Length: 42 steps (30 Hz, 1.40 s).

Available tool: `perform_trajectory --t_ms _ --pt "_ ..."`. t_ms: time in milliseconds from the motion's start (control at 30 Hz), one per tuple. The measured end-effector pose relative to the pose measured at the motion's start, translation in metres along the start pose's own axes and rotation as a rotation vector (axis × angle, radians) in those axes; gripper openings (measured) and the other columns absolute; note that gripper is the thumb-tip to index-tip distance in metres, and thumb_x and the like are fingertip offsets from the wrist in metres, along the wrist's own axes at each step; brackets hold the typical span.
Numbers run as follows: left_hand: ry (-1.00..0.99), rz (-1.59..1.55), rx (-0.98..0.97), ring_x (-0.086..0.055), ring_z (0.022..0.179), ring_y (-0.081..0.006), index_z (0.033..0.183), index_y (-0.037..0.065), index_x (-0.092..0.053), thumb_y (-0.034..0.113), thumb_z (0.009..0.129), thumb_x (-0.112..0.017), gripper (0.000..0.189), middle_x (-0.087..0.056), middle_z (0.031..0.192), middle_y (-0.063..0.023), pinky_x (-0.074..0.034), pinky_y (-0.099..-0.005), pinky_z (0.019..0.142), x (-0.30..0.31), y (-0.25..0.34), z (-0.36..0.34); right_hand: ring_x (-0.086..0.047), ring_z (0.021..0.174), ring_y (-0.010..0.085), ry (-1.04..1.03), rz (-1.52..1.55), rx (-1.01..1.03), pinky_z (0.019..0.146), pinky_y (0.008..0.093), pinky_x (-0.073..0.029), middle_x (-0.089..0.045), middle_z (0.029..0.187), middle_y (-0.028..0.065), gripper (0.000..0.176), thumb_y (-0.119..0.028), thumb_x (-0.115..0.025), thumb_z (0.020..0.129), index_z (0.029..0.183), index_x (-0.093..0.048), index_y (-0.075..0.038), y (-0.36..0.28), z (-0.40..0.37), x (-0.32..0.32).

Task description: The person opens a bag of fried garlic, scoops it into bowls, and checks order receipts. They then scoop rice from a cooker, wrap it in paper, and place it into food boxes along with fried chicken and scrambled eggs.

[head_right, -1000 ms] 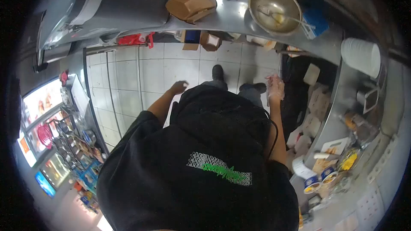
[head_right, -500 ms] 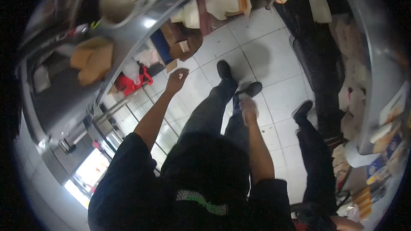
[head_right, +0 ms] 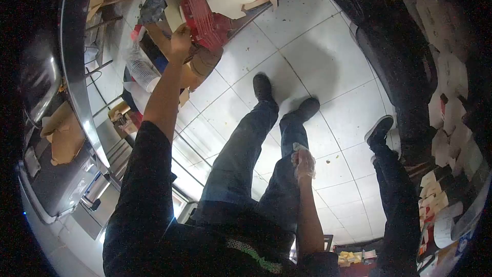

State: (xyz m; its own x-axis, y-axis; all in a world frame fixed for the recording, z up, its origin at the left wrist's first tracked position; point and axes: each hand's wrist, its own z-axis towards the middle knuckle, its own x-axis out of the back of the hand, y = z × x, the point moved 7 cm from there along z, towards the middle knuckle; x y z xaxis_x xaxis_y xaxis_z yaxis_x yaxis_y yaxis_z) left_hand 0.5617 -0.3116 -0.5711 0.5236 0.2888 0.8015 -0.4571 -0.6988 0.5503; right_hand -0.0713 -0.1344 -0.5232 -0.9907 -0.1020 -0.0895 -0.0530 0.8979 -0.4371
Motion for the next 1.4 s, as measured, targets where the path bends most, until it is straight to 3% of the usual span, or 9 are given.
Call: perform_trajectory --t_ms 233,333,433,533,633,800,933,1100,1400 --pt "0.208 0.259 -0.540 -0.066 0.069 -0.0325 0.115 0.008 -0.060 0.011 0.085 -0.053 0.030 -0.068 0.095 -0.0178 -0.051 -0.0389 0.067 0.026 0.092 -0.032 -0.045 0.051 0.0082 0.014 -0.045 -0.008 0.047 0.0229 -0.036 -0.055 0.064 0.0006 0.041 -0.040 -0.052 0.092 0.099 -0.064 -0.001 -0.016 0.000 -0.023" --pt "-0.029 -0.129 -0.028 -0.063 0.061 -0.0272 0.107 0.004 -0.063 0.020 0.089 -0.054 0.026 -0.067 0.082 -0.0160 -0.049 -0.0351 0.061 0.004 0.063 -0.025 -0.046 0.051 0.0085 0.005 -0.083 -0.002 0.047 0.0231 -0.036 -0.056 0.063 0.0010 0.042 -0.041 -0.052 0.092 0.099 -0.064 -0.002 0.008 0.008 -0.015" --pt "-0.012 0.266 -0.178 -0.059 0.057 -0.0192 0.100 0.002 -0.065 0.030 0.090 -0.056 0.031 -0.065 0.071 -0.0127 -0.048 -0.0311 0.057 -0.002 0.060 -0.014 -0.047 0.051 0.0091 0.019 -0.044 -0.047 0.047 0.0234 -0.037 -0.056 0.063 0.0017 0.043 -0.043 -0.051 0.092 0.100 -0.064 -0.003 0.004 0.010 -0.023" --pt "-0.064 -0.243 0.090 -0.059 0.057 -0.0174 0.094 0.000 -0.066 0.031 0.090 -0.057 0.033 -0.064 0.069 -0.0132 -0.047 -0.0319 0.057 -0.012 0.015 -0.002 -0.046 0.052 0.0096 -0.009 0.063 -0.053 0.047 0.0236 -0.035 -0.056 0.064 0.0021 0.042 -0.042 -0.054 0.091 0.101 -0.064 -0.002 -0.002 0.004 -0.032" --pt "-0.122 -0.298 0.092 -0.062 0.059 -0.0199 0.089 0.000 -0.067 0.029 0.088 -0.058 0.030 -0.066 0.073 -0.0165 -0.048 -0.0322 0.057 -0.017 -0.007 0.007 -0.048 0.052 0.0102 -0.027 0.073 -0.013 0.046 0.0239 -0.038 -0.056 0.064 0.0023 0.041 -0.041 -0.054 0.090 0.099 -0.064 -0.003 0.003 0.007 -0.037" --pt "0.133 0.421 -0.305 -0.062 0.060 -0.0255 0.084 0.005 -0.069 0.031 0.084 -0.057 0.029 -0.065 0.069 -0.0149 -0.049 -0.0390 0.058 0.005 0.028 0.009 -0.053 0.063 0.0141 -0.006 0.132 -0.109 0.056 0.0250 -0.040 -0.061 0.081 0.0079 0.037 -0.033 -0.059 0.086 0.105 -0.062 0.000 0.026 0.012 -0.039" --pt "0.071 0.489 -0.198 -0.062 0.065 -0.0260 0.089 0.006 -0.068 0.030 0.082 -0.059 0.027 -0.065 0.073 -0.0142 -0.049 -0.0397 0.062 0.059 0.050 0.028 -0.052 0.059 0.0095 0.068 0.353 -0.163 0.054 0.0245 -0.042 -0.058 0.069 0.0004 0.028 -0.034 -0.055 0.088 0.092 -0.067 -0.009 0.065 0.005 -0.033" --pt "-0.011 0.480 -0.101 -0.062 0.070 -0.0267 0.096 0.008 -0.066 0.029 0.080 -0.061 0.027 -0.065 0.079 -0.0133 -0.049 -0.0407 0.066 0.113 0.061 0.037 -0.053 0.076 0.0151 -0.072 -0.502 -0.147 0.070 0.0288 -0.043 -0.061 0.086 0.0028 0.031 -0.032 -0.049 0.094 0.106 -0.063 -0.007 -0.082 -0.062 -0.076" --pt "-0.012 0.504 -0.405 -0.063 0.081 -0.0278 0.108 0.011 -0.062 0.028 0.075 -0.065 0.037 -0.065 0.089 -0.0118 -0.049 -0.0425 0.073 0.191 0.145 -0.079 -0.059 0.101 0.0276 -0.056 -0.952 0.217 0.089 0.0382 -0.044 -0.063 0.105 0.0132 0.038 -0.038 -0.049 0.092 0.118 -0.059 -0.012 -0.184 -0.134 -0.109"
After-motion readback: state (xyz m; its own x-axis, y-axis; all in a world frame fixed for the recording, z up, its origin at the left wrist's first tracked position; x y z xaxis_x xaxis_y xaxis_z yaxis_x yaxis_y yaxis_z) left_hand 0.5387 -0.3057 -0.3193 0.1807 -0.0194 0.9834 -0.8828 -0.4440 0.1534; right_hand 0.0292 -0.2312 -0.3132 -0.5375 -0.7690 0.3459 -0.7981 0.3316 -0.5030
